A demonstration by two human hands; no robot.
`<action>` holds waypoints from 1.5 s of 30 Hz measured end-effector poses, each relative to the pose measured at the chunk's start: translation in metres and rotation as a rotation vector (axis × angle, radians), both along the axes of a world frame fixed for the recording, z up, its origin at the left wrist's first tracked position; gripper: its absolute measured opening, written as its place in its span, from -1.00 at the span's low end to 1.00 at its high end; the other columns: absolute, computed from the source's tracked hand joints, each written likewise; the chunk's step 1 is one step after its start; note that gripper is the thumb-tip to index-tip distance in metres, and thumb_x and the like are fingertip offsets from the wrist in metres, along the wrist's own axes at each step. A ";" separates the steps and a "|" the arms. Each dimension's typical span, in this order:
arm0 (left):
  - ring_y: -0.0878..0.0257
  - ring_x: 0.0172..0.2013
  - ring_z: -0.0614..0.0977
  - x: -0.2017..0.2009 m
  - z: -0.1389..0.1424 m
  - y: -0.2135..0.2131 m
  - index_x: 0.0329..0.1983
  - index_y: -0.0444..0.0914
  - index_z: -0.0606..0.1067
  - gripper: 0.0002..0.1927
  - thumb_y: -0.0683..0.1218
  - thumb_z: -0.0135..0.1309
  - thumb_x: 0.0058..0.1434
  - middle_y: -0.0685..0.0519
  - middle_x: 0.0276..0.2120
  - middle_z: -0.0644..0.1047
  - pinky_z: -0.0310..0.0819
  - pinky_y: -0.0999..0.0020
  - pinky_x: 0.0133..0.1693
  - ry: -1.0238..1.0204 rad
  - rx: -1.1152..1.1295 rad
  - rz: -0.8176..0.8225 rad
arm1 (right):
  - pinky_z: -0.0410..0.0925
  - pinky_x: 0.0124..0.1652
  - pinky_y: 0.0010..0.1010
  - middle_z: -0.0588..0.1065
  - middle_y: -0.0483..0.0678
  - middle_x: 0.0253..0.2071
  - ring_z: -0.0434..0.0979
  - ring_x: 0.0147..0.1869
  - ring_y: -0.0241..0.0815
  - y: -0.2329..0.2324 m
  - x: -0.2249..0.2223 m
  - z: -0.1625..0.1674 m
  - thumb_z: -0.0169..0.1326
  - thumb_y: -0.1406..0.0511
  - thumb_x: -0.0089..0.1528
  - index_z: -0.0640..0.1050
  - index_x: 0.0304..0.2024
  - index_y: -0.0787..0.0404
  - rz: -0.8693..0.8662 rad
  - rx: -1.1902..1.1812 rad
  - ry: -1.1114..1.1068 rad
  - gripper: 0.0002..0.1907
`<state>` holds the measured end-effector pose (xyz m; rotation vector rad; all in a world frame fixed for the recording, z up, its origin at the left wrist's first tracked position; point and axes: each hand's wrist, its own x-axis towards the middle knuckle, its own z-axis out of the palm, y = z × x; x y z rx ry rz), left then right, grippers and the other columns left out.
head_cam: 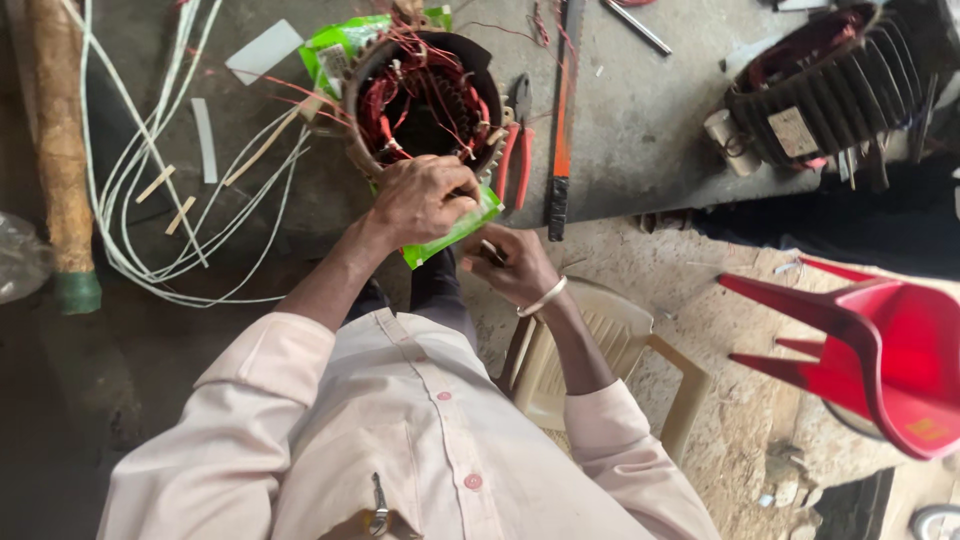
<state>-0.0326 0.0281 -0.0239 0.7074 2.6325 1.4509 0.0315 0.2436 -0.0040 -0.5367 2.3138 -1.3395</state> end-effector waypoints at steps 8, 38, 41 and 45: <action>0.06 -0.19 0.65 -0.001 -0.003 0.001 -0.32 -0.13 0.63 -0.84 0.02 0.18 0.11 0.07 -0.33 0.61 0.51 0.07 -0.13 -0.080 -0.054 -0.025 | 0.39 -0.32 -0.45 0.46 -0.13 -0.34 0.47 -0.32 -0.35 -0.007 -0.011 0.017 0.23 0.50 0.17 0.53 0.15 0.11 -0.200 0.142 0.355 -0.51; 0.04 -0.18 0.66 -0.002 -0.007 0.001 -0.38 -0.14 0.63 -0.83 0.00 0.14 0.01 0.04 -0.33 0.62 0.51 0.09 -0.12 -0.071 -0.005 -0.038 | 0.45 -0.31 -0.41 0.49 -0.13 -0.33 0.52 -0.32 -0.29 0.002 0.054 -0.067 0.14 0.27 0.34 0.45 0.03 0.17 -0.670 -0.612 -0.669 -0.75; 0.04 -0.17 0.65 -0.002 -0.007 0.001 -0.37 -0.14 0.63 -0.83 0.00 0.15 0.00 0.03 -0.32 0.61 0.50 0.08 -0.11 -0.079 -0.042 -0.037 | 0.37 -0.35 -0.52 0.49 -0.16 -0.33 0.51 -0.30 -0.37 -0.007 0.032 -0.068 0.14 0.26 0.35 0.46 0.01 0.21 -0.631 -0.457 -0.400 -0.76; 0.01 -0.15 0.64 -0.003 -0.012 0.003 -0.35 -0.19 0.62 -0.79 0.01 0.20 0.01 0.01 -0.30 0.60 0.48 0.04 -0.10 -0.065 -0.098 -0.021 | 0.26 -0.32 -0.59 0.48 -0.20 -0.34 0.38 -0.31 -0.45 -0.029 0.018 -0.057 -0.02 0.14 0.47 0.49 0.03 0.21 -0.602 -0.400 -0.192 -0.72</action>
